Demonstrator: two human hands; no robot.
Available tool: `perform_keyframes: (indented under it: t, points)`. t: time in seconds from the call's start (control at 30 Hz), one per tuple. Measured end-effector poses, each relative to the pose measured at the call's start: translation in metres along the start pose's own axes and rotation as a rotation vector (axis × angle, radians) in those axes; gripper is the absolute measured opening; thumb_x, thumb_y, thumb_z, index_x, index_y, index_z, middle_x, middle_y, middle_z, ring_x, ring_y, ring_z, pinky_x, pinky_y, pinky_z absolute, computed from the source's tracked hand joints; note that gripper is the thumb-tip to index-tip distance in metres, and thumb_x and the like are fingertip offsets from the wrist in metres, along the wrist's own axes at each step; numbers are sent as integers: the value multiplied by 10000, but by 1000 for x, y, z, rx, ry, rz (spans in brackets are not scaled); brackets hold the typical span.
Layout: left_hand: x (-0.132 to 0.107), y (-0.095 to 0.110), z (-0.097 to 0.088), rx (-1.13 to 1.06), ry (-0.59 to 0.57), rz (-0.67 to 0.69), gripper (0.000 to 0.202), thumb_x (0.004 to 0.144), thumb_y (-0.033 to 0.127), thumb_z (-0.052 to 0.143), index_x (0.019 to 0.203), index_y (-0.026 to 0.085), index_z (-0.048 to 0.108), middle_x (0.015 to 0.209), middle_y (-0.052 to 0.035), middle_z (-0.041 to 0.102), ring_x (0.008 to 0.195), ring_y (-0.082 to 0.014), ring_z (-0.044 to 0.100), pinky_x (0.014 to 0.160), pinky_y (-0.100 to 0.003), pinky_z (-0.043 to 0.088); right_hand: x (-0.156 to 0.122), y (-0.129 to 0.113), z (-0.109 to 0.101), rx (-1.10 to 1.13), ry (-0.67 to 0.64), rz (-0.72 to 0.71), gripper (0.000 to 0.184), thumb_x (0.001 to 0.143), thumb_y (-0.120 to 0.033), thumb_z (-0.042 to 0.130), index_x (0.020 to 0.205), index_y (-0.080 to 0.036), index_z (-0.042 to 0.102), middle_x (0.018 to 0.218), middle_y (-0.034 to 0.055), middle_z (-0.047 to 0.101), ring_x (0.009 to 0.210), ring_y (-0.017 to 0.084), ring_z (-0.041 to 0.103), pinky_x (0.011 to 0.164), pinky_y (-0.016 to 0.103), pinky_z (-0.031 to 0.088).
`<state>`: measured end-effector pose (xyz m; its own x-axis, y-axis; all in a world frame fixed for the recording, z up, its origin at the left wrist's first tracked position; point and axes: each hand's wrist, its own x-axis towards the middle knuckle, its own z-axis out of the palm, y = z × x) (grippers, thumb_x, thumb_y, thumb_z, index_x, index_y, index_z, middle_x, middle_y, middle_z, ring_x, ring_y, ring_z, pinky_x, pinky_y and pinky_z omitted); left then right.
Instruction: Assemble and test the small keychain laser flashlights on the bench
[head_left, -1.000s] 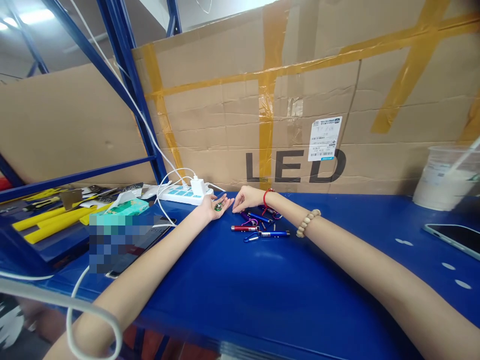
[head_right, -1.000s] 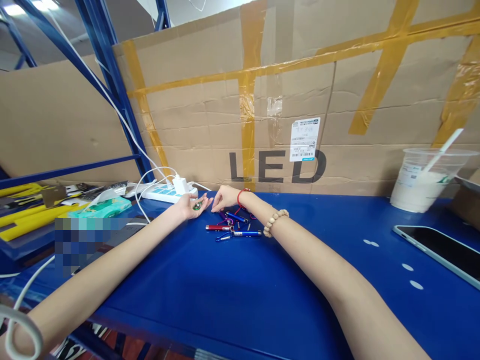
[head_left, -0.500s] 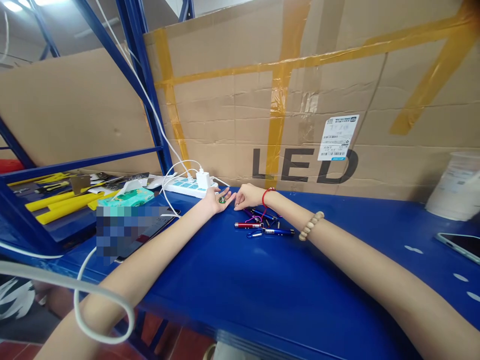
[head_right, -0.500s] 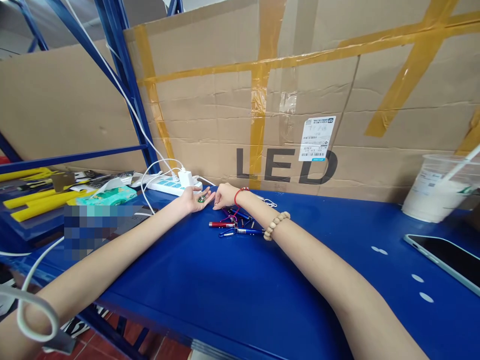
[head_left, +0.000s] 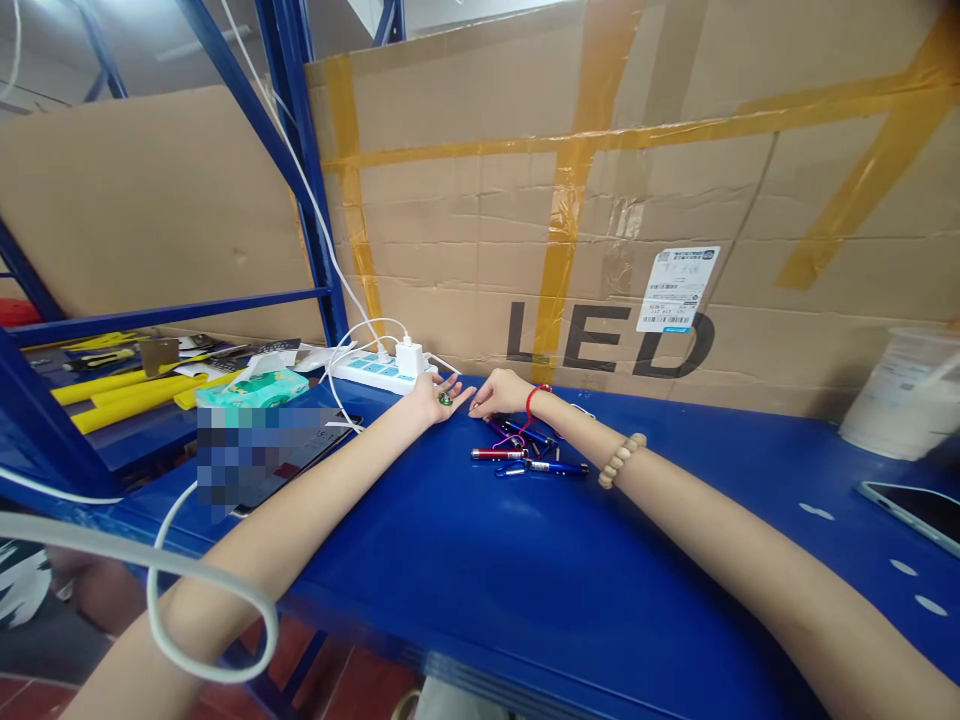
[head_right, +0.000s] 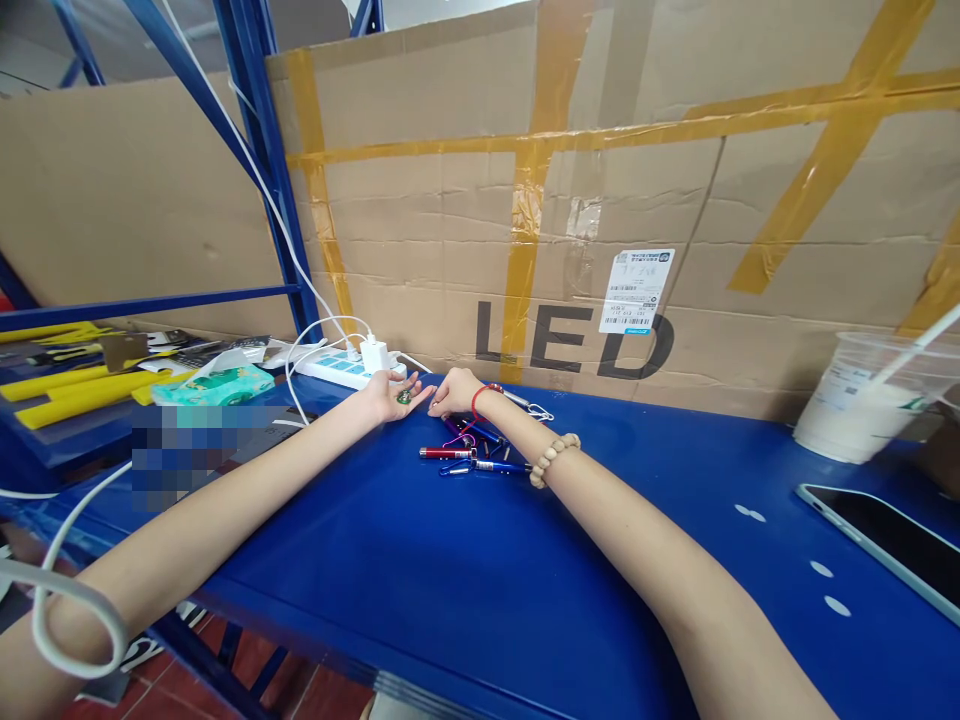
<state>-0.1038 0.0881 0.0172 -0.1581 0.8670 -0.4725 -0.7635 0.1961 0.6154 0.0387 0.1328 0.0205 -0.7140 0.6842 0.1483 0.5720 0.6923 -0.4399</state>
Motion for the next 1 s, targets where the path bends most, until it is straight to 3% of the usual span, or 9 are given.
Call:
perform_keyframes:
  t: [0.1,0.2,0.3,0.47,0.6,0.83,1.0]
  points:
    - [2,0,0,-12,11,19,229,808,105,359,925,157,548,676,-38,506,575,-141,537,542,-290,563,0,1,-11,5,122,0,97,657,-204,678,676,-146,754,535,6,675,599,152,630,617,206,451]
    - [0,-3,2,-14,-5,7,231,817,107,344,924,130,547,682,-51,516,573,-151,549,518,-289,553,-1,-3,-16,25,233,-47,209,739,-260,620,839,-131,750,683,26,720,715,172,647,663,207,448]
    - [-5,-8,5,-12,-44,-31,235,826,114,334,908,103,554,714,-84,552,595,-178,579,484,-294,539,-1,-12,-9,44,227,-113,226,762,-262,608,892,-132,739,785,29,731,759,163,648,659,187,446]
    - [-7,-14,10,-40,-77,-67,210,838,123,361,872,120,568,743,-84,598,590,-176,597,461,-278,518,1,-21,9,22,187,-169,171,764,-158,587,833,-117,737,792,39,725,701,142,632,625,192,426]
    - [-2,-14,12,-81,-74,-55,182,868,158,410,918,128,583,822,-74,617,673,-163,615,551,-274,530,2,-25,19,-14,207,-205,212,842,-206,518,820,-125,713,813,54,710,734,150,613,655,223,407]
    - [-5,-6,18,-135,-77,6,324,870,321,516,1142,145,524,1122,-84,562,942,-180,579,791,-382,508,1,-37,20,-33,310,-220,140,808,-210,576,870,-126,670,873,84,664,804,170,589,721,257,413]
    - [-25,-6,26,-114,-78,18,234,914,239,416,1084,133,538,922,-66,605,744,-136,605,605,-265,518,-16,-46,-5,33,440,-162,182,853,-256,512,912,-153,650,927,58,642,845,142,586,775,245,433]
